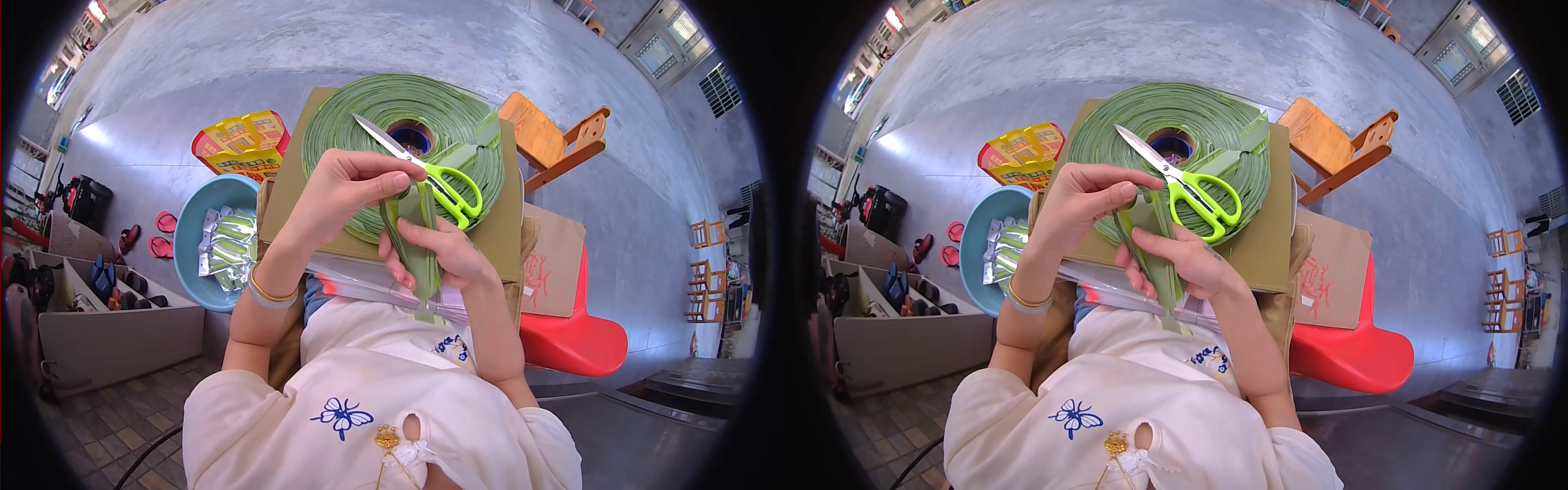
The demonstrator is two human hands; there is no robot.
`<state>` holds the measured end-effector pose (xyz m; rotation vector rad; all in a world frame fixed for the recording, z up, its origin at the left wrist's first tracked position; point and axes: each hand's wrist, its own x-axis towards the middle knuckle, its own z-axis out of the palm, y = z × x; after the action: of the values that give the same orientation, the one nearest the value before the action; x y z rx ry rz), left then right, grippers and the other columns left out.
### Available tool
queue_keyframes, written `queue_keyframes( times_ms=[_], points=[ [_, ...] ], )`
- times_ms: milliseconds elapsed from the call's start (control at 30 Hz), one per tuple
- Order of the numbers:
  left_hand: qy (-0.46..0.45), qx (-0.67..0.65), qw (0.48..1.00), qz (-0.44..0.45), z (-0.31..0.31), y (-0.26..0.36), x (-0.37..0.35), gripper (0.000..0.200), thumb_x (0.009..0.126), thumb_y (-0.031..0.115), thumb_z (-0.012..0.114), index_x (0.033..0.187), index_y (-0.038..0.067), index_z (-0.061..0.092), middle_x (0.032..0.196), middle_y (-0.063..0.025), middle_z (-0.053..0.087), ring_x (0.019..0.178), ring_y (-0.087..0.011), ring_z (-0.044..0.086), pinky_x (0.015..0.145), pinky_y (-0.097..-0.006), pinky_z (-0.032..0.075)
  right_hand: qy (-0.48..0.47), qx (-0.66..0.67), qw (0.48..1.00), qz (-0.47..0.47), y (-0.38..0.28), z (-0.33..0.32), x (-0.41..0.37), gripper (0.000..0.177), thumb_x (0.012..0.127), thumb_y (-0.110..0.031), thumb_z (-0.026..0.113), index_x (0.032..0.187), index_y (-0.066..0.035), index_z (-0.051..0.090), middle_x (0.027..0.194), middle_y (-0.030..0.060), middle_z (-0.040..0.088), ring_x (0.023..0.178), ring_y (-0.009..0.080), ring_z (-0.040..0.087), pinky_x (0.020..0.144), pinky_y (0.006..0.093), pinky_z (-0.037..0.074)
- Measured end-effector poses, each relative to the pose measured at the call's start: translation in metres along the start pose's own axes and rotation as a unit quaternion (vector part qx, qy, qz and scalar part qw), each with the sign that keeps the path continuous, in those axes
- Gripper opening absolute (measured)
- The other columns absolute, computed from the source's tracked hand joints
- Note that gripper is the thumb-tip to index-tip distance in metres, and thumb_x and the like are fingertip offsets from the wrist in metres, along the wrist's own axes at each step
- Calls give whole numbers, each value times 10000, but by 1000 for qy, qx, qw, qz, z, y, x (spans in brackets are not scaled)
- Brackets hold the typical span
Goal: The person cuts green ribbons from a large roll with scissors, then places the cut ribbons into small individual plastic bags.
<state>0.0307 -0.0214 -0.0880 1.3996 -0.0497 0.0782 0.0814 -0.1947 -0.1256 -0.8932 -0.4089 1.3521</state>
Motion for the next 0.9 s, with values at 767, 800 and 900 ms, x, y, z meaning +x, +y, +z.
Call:
queue_keyframes(
  times_ms=[767,800,900],
  points=[
    [75,104,990,58,4,-7,-8,143,761,12,658,897,-29,671,798,-63,669,726,-79,609,668,-193,490,-43,-14,998,32,-1,-7,-2,271,900,-228,498,965,31,541,728,133,613,510,134,569,454,240,461],
    [85,107,989,57,4,-8,-8,128,761,7,655,884,-27,674,789,-60,669,721,-74,605,665,-189,486,-49,-14,998,27,-2,-6,-3,269,897,-221,505,990,30,533,755,134,617,526,138,578,463,246,469],
    [119,151,980,59,6,-6,-10,104,765,7,653,862,-26,675,775,-53,667,718,-70,600,660,-187,485,32,-25,999,-9,-4,4,-4,275,897,-196,506,1061,24,496,821,131,616,606,154,605,524,264,497]
  ],
)
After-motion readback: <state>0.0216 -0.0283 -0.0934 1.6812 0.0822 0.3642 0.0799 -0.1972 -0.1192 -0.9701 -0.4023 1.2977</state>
